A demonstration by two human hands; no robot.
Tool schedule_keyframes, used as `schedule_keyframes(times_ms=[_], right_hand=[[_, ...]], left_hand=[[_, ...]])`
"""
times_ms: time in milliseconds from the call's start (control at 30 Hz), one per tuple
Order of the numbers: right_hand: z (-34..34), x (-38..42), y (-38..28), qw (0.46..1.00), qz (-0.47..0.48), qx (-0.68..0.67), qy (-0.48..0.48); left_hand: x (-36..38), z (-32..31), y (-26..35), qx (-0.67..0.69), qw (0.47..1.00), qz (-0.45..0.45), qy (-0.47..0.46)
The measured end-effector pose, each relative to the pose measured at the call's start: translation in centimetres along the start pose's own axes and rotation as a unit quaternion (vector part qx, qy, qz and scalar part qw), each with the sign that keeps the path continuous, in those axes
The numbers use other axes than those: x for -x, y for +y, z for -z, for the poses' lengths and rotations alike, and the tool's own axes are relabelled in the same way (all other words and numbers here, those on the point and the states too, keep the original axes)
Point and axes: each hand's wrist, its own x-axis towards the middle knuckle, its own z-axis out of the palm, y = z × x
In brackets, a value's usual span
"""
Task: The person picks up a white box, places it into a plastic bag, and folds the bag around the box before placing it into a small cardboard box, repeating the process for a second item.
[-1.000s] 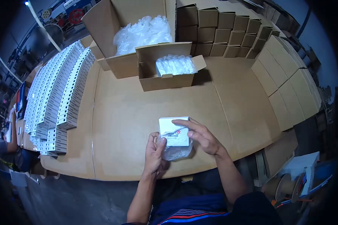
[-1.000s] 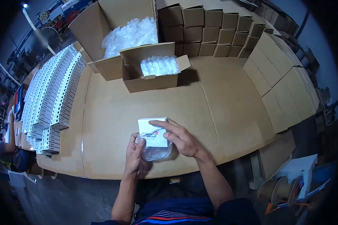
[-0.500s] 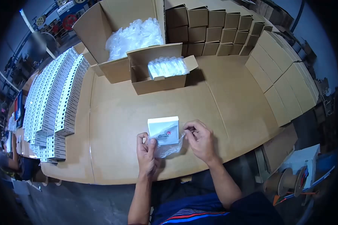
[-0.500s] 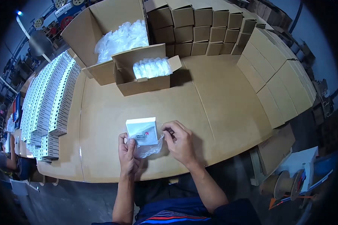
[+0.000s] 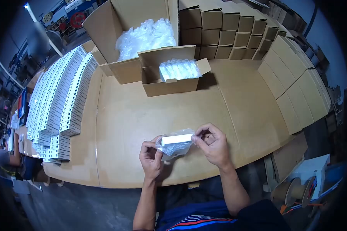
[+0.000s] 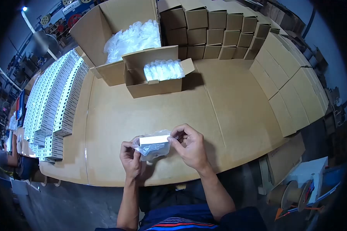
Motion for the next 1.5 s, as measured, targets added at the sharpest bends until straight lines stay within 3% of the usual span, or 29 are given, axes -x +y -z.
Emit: schedule_keyframes(times_ms=[167,200,367,500,633,767,933,1067,1133,1267,1400,1500], right_hand=[[-0.7,0.3,0.7,0.996,0.06,0.07,0.014],[-1.1,0.3,0.8,0.999,0.038,-0.011,0.021],[-0.3,0.4,1.4,0.998,0.024,-0.058,-0.017],[-1.8,0.5,0.9,0.975,0.023,-0.218,-0.027],[-2.0,2.6,3.8,0.987,-0.022,-0.143,-0.072],[-1.4,2.9,3.6,0.981,0.041,-0.187,-0.013],[0.5,1.5,1.3,0.983,-0.09,0.071,-0.14],[0.3,1.1,1.7,0.997,0.003,0.038,-0.068],[0.7,0.9,1.6,0.996,-0.022,0.028,-0.082],[0.6,0.3,1.0,0.995,-0.001,0.011,-0.103],[0.0,-0.2,0.1,0.993,-0.069,0.045,-0.089],[-0.5,-0.4,0.6,0.994,-0.037,0.078,-0.073]], left_hand=[[-0.1,0.1,-0.3,0.012,1.0,-0.016,-0.024],[0.3,0.2,-0.2,0.008,1.0,-0.008,-0.028],[0.4,0.1,0.3,0.032,0.999,-0.007,-0.042],[0.5,-0.5,-0.2,0.06,0.997,-0.003,0.055],[0.5,-1.4,0.2,0.036,0.994,0.045,0.094],[0.0,-1.7,0.6,0.062,0.992,0.057,0.096],[0.1,-0.7,0.4,0.101,0.991,0.061,0.057],[0.2,-0.4,1.2,0.092,0.987,0.124,0.042],[0.2,-0.5,2.1,0.01,0.985,0.17,0.028],[0.6,0.3,1.3,0.075,0.976,0.194,0.059],[0.2,0.2,1.2,0.067,0.981,0.18,0.022],[0.4,-0.7,1.2,0.102,0.974,0.196,0.042]])
